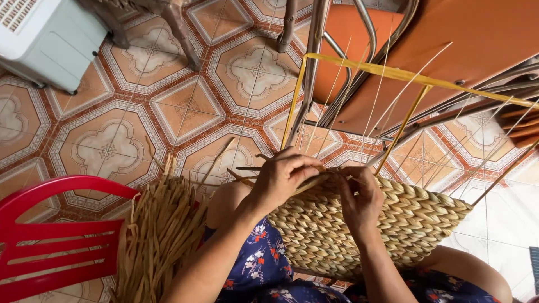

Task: The person sits on the floor with a partially woven water hyacinth basket on their lap and weaves flat weave strips around the basket's rim, tucking and tightening the strips by hand. They occasionally reach to a pile of loose strips beside them to pull new material and continue wrapping the rim.

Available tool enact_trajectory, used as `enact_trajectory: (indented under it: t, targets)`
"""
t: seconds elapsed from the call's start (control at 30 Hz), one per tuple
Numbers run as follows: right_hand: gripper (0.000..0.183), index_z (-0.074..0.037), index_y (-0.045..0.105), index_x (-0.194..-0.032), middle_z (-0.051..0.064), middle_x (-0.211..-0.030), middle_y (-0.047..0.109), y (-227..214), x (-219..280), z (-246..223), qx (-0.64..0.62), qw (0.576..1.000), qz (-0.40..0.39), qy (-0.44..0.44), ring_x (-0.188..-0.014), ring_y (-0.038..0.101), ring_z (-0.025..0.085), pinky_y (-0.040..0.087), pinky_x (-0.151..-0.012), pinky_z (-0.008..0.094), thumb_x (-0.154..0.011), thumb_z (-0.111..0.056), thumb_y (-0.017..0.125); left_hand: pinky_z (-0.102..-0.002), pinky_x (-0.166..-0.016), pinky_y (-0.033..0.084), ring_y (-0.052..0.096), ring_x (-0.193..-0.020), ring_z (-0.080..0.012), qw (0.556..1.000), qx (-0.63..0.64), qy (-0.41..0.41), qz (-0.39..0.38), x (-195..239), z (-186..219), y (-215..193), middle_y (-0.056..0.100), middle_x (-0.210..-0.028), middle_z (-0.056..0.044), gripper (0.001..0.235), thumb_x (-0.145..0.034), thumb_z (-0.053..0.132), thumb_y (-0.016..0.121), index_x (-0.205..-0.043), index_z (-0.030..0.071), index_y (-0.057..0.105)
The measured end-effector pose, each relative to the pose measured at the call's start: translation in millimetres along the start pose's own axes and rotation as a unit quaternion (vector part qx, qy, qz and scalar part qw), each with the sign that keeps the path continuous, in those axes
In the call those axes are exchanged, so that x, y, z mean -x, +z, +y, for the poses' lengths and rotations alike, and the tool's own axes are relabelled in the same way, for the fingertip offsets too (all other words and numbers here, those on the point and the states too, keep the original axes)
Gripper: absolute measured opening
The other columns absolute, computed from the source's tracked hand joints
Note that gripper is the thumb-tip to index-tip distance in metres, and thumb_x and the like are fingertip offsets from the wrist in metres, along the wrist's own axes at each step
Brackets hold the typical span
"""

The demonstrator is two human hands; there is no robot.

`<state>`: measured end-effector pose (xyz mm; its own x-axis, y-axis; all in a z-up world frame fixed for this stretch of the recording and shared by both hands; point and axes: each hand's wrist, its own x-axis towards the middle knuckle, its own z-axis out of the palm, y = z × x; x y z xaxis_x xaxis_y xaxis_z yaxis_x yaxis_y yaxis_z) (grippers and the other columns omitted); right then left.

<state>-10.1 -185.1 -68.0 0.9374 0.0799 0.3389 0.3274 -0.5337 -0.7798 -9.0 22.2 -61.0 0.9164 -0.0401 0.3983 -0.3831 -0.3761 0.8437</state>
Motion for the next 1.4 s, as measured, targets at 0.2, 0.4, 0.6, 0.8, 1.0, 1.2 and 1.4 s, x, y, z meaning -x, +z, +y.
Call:
enact_trajectory:
  t: [0.2,0.4,0.6,0.8,1.0,1.2,1.4]
  targets:
    - [0.007,-0.006,0.067,-0.1,0.006,-0.101,0.071,-4.1,11.3,-1.9,-0.054,0.996,-0.002,-0.07,-0.087,0.073,0.01,0.061,-0.073,0.025,-0.097,-0.001,0.07,-0.03,-0.072,0.06,0.071,-0.078,-0.0157,0.992,-0.07,-0.026,-0.099,-11.4,2.7,8.0,0.072,-0.09,-0.006,0.029,-0.086,0.017,0.08,-0.112,0.007,0.075]
    - [0.011,-0.007,0.07,-0.096,0.004,-0.098,0.072,-8.0,12.9,-15.0,0.035,0.997,-0.002,-0.067,-0.082,0.071,0.01,0.063,-0.068,0.023,-0.089,-0.004,0.078,-0.033,-0.074,0.057,0.066,-0.08,-0.0193,0.983,-0.167,0.017,-0.071,-11.2,-12.9,27.1,0.069,-0.085,-0.006,0.022,-0.082,0.022,0.084,-0.097,0.008,0.075]
    - [0.012,-0.007,0.071,-0.098,0.004,-0.102,0.073,-13.0,3.0,-22.2,0.05,0.993,-0.042,-0.096,-0.088,0.074,0.012,0.064,-0.071,0.023,-0.087,-0.006,0.078,-0.031,-0.077,0.053,0.058,-0.079,-0.0182,0.973,-0.219,0.057,-0.042,-14.6,-14.7,24.7,0.063,-0.082,-0.003,0.017,-0.085,0.02,0.084,-0.086,0.007,0.072]
    - [0.009,-0.001,0.061,-0.106,0.009,-0.108,0.075,0.5,-42.1,-22.2,0.046,0.989,-0.106,-0.096,-0.074,0.075,0.016,0.059,-0.058,0.027,-0.098,-0.005,0.063,-0.034,-0.078,0.05,0.056,-0.085,-0.0204,0.973,-0.196,0.106,-0.064,-11.0,5.2,-1.6,0.063,-0.088,-0.004,0.021,-0.085,0.022,0.084,-0.096,0.007,0.074]
    - [0.012,-0.001,0.06,-0.1,0.013,-0.085,0.075,12.1,-56.1,-4.7,0.143,0.984,-0.105,0.002,-0.062,0.073,0.019,0.06,-0.05,0.031,-0.105,-0.011,0.057,-0.038,-0.087,0.057,0.063,-0.099,-0.0272,0.94,-0.286,0.129,-0.133,10.4,7.8,-9.2,0.06,-0.114,-0.015,0.05,-0.078,0.018,0.072,-0.123,-0.001,0.06]
    - [0.01,-0.007,0.066,-0.101,0.009,-0.085,0.079,-3.5,-43.1,-32.3,0.069,0.998,0.003,0.002,-0.07,0.079,0.02,0.062,-0.059,0.032,-0.098,-0.016,0.063,-0.034,-0.079,0.061,0.073,-0.088,-0.0206,0.962,-0.123,-0.067,-0.233,-19.5,-2.8,-38.0,0.074,-0.106,-0.007,0.03,-0.094,0.003,0.062,-0.12,0.013,0.073]
    - [0.029,-0.007,0.071,-0.112,0.01,-0.093,0.079,21.6,-36.5,-21.2,0.1,0.979,-0.137,-0.111,-0.073,0.077,0.024,0.062,-0.066,0.033,-0.086,-0.019,0.074,-0.041,-0.069,0.058,0.069,-0.074,-0.0223,0.965,-0.2,-0.015,-0.168,-47.2,40.4,-70.5,0.074,-0.086,-0.006,0.02,-0.076,0.023,0.081,-0.095,0.016,0.083]
